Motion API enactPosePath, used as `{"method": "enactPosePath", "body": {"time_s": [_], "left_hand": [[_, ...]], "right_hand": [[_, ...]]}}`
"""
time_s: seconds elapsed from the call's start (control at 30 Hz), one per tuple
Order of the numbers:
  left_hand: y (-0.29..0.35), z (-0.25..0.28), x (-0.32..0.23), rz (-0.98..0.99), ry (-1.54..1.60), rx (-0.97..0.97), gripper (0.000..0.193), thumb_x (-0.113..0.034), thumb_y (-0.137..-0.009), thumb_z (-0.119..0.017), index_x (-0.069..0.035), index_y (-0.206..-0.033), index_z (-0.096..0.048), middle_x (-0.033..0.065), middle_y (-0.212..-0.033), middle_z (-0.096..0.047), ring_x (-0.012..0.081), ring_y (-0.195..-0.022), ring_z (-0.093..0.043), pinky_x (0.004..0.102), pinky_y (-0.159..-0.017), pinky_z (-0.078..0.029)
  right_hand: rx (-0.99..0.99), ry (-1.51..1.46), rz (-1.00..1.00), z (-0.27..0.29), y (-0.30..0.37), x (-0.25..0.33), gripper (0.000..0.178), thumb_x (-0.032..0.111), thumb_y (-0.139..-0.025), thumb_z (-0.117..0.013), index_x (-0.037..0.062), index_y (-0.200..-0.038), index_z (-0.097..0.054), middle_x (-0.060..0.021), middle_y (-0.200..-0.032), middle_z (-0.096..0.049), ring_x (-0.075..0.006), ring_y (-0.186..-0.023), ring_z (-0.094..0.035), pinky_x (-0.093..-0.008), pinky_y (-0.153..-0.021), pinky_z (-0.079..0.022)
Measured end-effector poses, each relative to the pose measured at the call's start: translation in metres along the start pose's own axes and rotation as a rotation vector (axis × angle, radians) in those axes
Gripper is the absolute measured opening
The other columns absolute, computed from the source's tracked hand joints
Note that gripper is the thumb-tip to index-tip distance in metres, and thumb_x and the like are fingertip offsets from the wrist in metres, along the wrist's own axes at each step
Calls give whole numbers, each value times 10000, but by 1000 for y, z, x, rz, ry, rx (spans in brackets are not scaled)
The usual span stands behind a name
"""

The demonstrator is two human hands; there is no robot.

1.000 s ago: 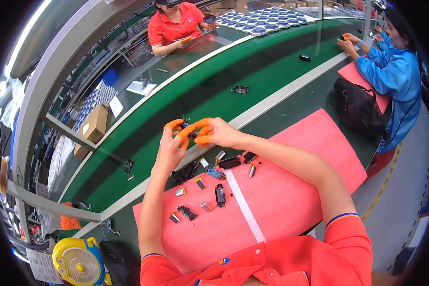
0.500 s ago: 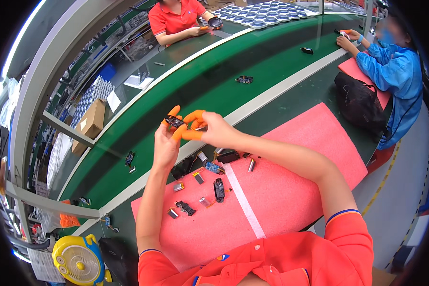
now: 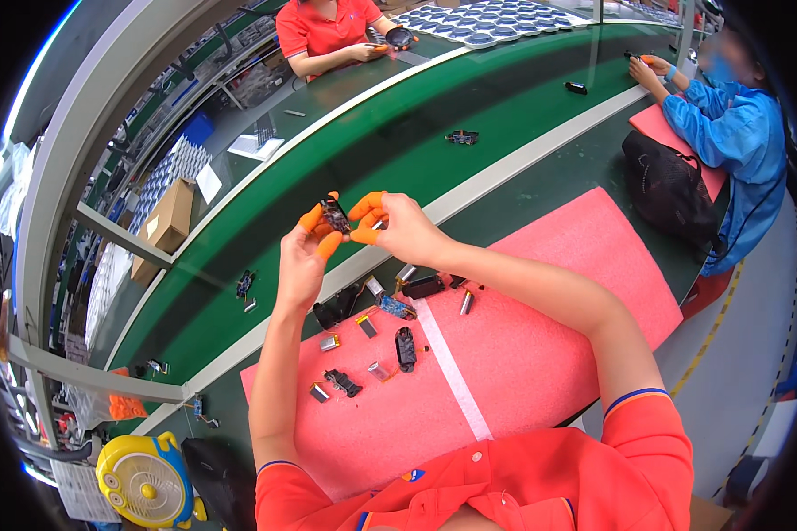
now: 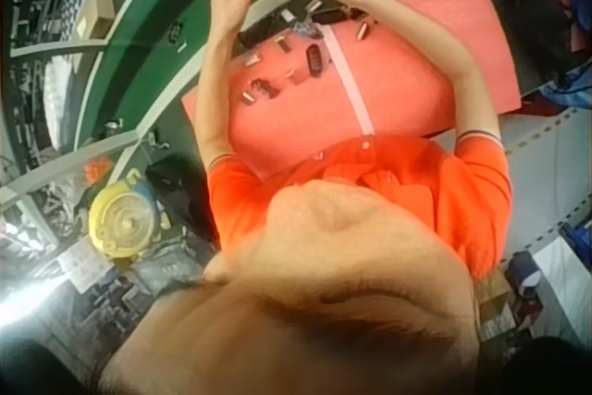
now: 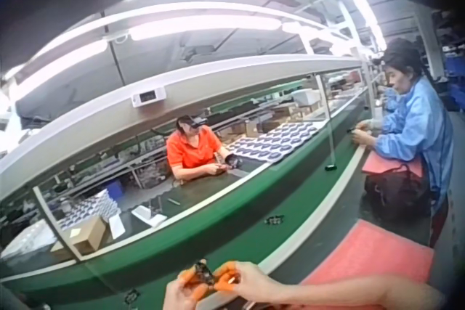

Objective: Assembling electronic components onto a plastic frame at a production workbench.

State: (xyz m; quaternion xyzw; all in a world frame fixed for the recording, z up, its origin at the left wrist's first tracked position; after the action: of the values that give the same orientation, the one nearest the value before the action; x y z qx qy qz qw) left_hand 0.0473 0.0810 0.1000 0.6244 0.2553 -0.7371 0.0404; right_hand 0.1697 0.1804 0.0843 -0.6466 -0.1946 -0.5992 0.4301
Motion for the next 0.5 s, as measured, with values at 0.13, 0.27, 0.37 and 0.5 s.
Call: {"method": "enactPosePath", "body": {"time_s": [0.13,0.27,0.37,0.5], "left_hand": [[0,0,-1,-11,-17,83,424,119,-801,-540,39,-1215,-490,78,-1104,-497,156,-1010,-545,298,-894,-455],[4,-4,2,-98,-99,-1,407,112,-808,-539,24,-1203,-502,76,-1104,-510,153,-1002,-548,299,-886,-459],[5,-3,3,-151,44,-25,380,109,-810,-538,23,-1180,-512,70,-1080,-535,152,-984,-557,299,-879,-461],[7,-1,6,-245,-24,-56,363,107,-810,-544,27,-1163,-514,71,-1063,-554,150,-954,-564,302,-887,-455]], "right_hand": [[13,6,-97,4,-3,-7,201,15,-778,-644,-39,-962,-582,-59,-806,-617,-105,-713,-583,-234,-647,-479],[86,-151,-231,1,-6,-12,174,36,-795,-643,-29,-947,-590,-64,-803,-618,-114,-699,-584,-242,-636,-484],[168,-294,-352,0,-5,-10,159,47,-809,-637,-18,-947,-590,-66,-818,-612,-118,-714,-585,-246,-639,-486],[199,-689,-556,-3,-1,-12,116,49,-831,-614,2,-933,-587,-73,-865,-597,-130,-740,-587,-239,-652,-488]]}}
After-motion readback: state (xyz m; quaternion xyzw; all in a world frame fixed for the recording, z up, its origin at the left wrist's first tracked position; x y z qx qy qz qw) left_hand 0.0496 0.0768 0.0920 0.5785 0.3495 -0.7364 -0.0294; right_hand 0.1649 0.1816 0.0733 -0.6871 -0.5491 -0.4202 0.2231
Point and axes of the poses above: each hand's wrist, its own y-axis away from the middle knuckle, its own z-axis out of the back of the hand, x = y × z, the point moved 3 cm from there along -y, towards the middle knuckle
